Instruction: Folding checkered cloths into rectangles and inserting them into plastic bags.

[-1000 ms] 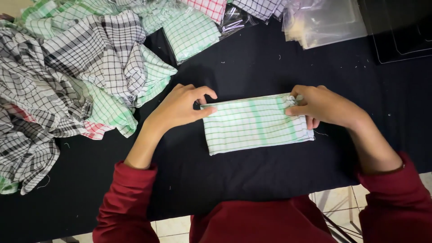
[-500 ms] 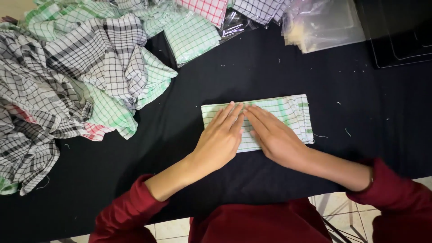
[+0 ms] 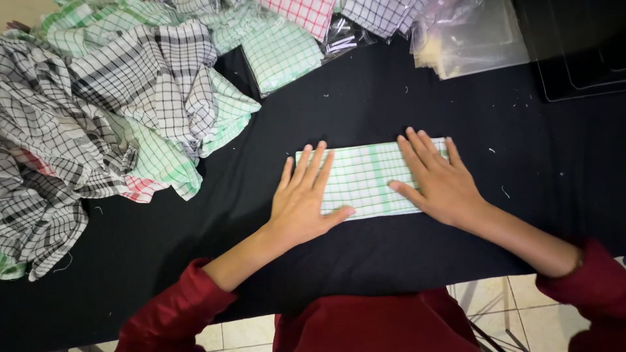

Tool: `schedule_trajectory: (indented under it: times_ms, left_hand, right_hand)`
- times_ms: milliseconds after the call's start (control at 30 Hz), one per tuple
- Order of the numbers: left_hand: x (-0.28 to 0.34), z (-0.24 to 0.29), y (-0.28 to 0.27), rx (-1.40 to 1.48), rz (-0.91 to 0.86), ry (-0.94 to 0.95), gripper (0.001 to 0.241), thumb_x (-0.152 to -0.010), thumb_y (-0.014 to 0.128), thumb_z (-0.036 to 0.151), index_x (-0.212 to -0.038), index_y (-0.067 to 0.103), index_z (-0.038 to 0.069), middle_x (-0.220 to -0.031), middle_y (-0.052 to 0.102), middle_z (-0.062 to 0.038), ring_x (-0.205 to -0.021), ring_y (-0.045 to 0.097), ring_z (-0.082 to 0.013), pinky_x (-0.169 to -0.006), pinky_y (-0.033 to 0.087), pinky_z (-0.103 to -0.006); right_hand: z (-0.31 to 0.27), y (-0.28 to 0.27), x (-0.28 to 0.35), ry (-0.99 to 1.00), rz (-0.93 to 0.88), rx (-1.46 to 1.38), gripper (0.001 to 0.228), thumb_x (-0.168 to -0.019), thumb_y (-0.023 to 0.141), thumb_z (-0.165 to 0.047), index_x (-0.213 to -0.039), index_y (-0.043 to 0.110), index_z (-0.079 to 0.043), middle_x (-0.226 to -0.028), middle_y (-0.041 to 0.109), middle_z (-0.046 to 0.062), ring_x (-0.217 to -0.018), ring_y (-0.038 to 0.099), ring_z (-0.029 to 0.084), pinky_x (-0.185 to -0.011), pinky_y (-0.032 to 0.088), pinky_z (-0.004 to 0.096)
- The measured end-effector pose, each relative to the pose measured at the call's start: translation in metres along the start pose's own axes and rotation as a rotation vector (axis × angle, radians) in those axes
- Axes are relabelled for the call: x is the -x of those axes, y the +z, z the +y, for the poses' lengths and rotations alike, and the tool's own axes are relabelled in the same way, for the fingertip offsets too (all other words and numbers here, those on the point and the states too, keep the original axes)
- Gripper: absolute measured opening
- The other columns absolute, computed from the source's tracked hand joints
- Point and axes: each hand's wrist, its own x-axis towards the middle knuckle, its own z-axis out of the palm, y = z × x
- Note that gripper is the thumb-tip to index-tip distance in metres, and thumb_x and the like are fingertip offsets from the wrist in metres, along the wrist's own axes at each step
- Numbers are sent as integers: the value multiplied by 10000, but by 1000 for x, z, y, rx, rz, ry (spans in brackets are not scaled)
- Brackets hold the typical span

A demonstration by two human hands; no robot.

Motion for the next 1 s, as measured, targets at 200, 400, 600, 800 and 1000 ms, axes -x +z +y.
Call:
schedule_trajectory:
  times_ms: [200, 400, 600, 800, 1000]
  left_hand:
    - [13, -19, -24, 177, 60, -163, 770, -949, 652, 305, -1510, 347, -125, -1518, 337, -401, -1382, 381, -556, -1145, 291, -605]
    - [10, -21, -24, 127, -33, -460, 459, -944, 628, 539, -1126, 581, 120, -910, 617, -86, -891, 660, -354, -760, 526, -454]
    - [-3, 3, -34, 577, -172, -574, 427, -940, 655, 403, -1178, 441, 119, -1141, 656, -217, -1053, 701, -400, -778, 570, -440]
    - [15, -26, -27, 1478, 61, -804, 742, -831, 732, 78, -1473, 364, 24, -1233, 587, -195, -988, 682, -296, -806, 630, -464]
    - [51, -42, -76, 1251, 199, -720, 770, -836, 717, 46, -1522, 377, -35, -1107, 590, -181, -914, 665, -224, -738, 653, -435]
  right_hand:
    - [13, -6, 8, 56, -26, -172, 789, -1031, 382, -581, -1629, 259, -81, -1693, 209, 208, -1566, 138, 395, -1216, -16, 644]
    - [-7, -18, 6, -47, 213, -41, 599, -998, 585, -371, -1494, 524, -42, -1568, 464, 250, -1504, 361, 427, -1208, 119, 685]
    - [-26, -24, -8, -212, 342, -21, 430, -984, 637, -321, -1346, 665, -91, -1382, 662, 131, -1349, 589, 303, -1197, 342, 539]
    - [-45, -5, -14, -419, 235, -205, 585, -993, 587, -324, -1510, 487, -69, -1554, 455, 244, -1422, 444, 427, -1119, 350, 636]
    - [-49, -6, -13, -313, 327, -562, 372, -966, 632, -154, -1326, 657, -61, -1384, 650, 179, -1244, 634, 377, -1049, 493, 512]
